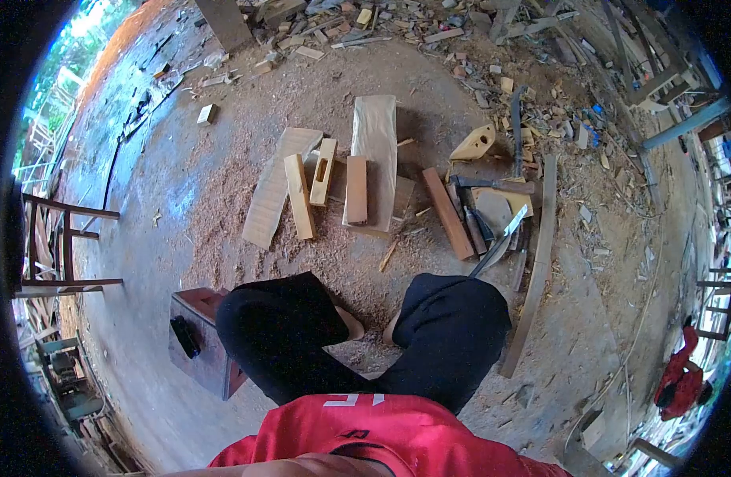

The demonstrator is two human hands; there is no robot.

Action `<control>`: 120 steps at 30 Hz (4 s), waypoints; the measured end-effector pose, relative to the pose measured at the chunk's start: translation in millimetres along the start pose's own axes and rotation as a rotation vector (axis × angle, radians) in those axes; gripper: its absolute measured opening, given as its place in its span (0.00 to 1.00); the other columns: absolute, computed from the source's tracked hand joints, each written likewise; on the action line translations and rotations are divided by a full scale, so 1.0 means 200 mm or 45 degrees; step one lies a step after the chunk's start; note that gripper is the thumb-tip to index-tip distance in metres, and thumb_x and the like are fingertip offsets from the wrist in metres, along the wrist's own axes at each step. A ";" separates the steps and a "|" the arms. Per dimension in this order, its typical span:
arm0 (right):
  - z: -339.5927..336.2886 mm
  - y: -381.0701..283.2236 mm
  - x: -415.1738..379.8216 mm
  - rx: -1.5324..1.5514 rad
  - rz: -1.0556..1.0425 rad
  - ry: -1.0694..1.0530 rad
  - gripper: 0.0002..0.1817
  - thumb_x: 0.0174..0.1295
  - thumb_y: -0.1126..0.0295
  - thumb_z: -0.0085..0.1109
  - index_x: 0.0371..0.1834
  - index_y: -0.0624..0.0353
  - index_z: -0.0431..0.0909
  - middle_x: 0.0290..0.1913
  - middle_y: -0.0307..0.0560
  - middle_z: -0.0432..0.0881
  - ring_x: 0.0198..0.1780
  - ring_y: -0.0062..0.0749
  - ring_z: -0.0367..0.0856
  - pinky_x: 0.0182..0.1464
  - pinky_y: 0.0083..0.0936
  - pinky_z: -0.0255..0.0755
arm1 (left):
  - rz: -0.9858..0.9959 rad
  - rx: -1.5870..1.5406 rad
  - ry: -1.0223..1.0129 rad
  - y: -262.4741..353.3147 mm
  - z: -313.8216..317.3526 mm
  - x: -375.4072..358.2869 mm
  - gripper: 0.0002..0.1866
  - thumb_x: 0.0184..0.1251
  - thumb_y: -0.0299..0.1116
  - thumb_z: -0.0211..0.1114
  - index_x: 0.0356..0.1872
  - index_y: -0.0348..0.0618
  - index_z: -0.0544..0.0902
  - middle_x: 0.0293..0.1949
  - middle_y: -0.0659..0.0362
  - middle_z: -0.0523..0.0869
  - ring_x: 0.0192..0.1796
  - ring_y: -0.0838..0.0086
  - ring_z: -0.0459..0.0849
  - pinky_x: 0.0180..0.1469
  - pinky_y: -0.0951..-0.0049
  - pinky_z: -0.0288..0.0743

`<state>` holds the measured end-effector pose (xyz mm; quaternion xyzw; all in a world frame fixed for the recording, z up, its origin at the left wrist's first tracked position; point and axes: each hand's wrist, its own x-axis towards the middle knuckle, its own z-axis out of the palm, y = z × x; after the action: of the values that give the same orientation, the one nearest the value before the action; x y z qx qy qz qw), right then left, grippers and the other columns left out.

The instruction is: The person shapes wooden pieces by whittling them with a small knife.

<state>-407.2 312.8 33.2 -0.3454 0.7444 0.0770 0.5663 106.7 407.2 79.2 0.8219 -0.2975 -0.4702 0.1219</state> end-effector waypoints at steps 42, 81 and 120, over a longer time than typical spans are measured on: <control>-0.12 0.20 -0.12 -0.195 0.111 -0.111 0.22 0.48 0.65 0.61 0.48 0.57 0.74 0.41 0.51 0.80 0.43 0.52 0.77 0.48 0.37 0.70 | -0.042 0.103 -0.273 -0.25 0.03 -0.40 0.13 0.64 0.35 0.54 0.45 0.41 0.77 0.38 0.52 0.83 0.36 0.68 0.83 0.37 0.70 0.76; -0.28 -1.69 1.07 -0.748 -0.965 0.383 0.38 0.58 0.66 0.54 0.70 0.51 0.45 0.32 0.46 0.78 0.35 0.42 0.77 0.39 0.34 0.71 | 0.772 0.813 0.100 1.42 0.02 1.89 0.30 0.57 0.45 0.59 0.56 0.36 0.66 0.38 0.39 0.81 0.41 0.48 0.80 0.43 0.56 0.74; -0.30 -1.31 1.25 -0.901 -0.516 0.719 0.44 0.53 0.56 0.59 0.68 0.54 0.45 0.52 0.58 0.69 0.49 0.48 0.74 0.44 0.37 0.74 | 0.691 -0.127 -0.136 1.56 0.36 1.70 0.24 0.60 0.45 0.59 0.47 0.31 0.72 0.32 0.54 0.82 0.22 0.77 0.80 0.22 0.73 0.73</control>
<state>-327.1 -19.5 -97.2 -0.6615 0.7149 0.1169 0.1941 59.5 -39.6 -46.8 0.6793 -0.4891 -0.4770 0.2678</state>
